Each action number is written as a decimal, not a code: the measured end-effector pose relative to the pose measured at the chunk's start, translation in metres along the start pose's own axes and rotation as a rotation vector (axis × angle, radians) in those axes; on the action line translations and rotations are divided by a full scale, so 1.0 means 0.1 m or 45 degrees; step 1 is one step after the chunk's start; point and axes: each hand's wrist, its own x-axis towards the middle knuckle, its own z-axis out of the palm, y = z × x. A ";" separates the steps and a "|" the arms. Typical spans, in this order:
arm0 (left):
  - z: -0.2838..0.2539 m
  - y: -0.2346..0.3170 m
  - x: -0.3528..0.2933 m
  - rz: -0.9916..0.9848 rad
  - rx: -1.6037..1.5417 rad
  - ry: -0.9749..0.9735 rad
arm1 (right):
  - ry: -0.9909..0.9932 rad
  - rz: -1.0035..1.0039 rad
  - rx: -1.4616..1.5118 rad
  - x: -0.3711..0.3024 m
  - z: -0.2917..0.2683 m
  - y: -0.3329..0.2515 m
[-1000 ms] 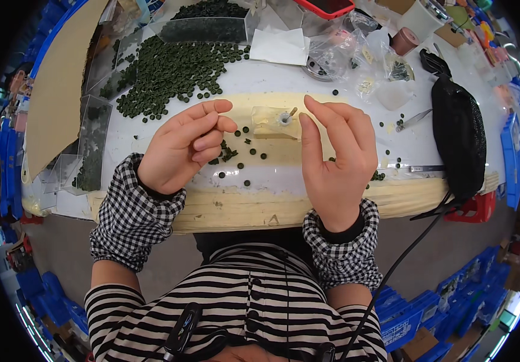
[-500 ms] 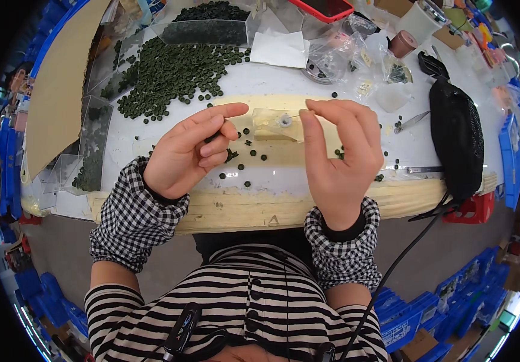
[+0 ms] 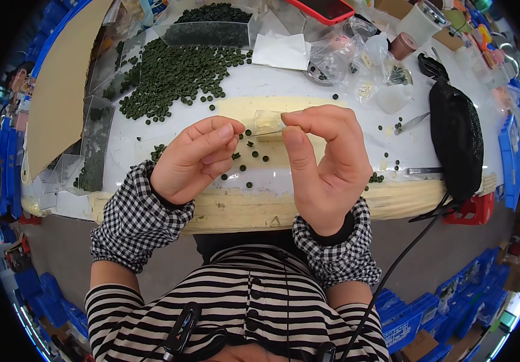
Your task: The recorder is assembling small green components onto a yellow fixture at a factory workbench.
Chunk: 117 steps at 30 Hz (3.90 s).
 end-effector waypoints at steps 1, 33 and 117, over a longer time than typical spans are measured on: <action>0.00 -0.01 0.00 -0.006 0.023 0.010 | -0.008 0.008 0.007 0.00 0.00 0.01; 0.03 -0.06 0.01 0.001 0.049 -0.066 | -0.122 0.116 0.194 -0.03 0.06 0.10; 0.13 -0.08 -0.06 0.289 0.416 0.087 | -0.181 0.616 0.523 -0.29 0.08 0.01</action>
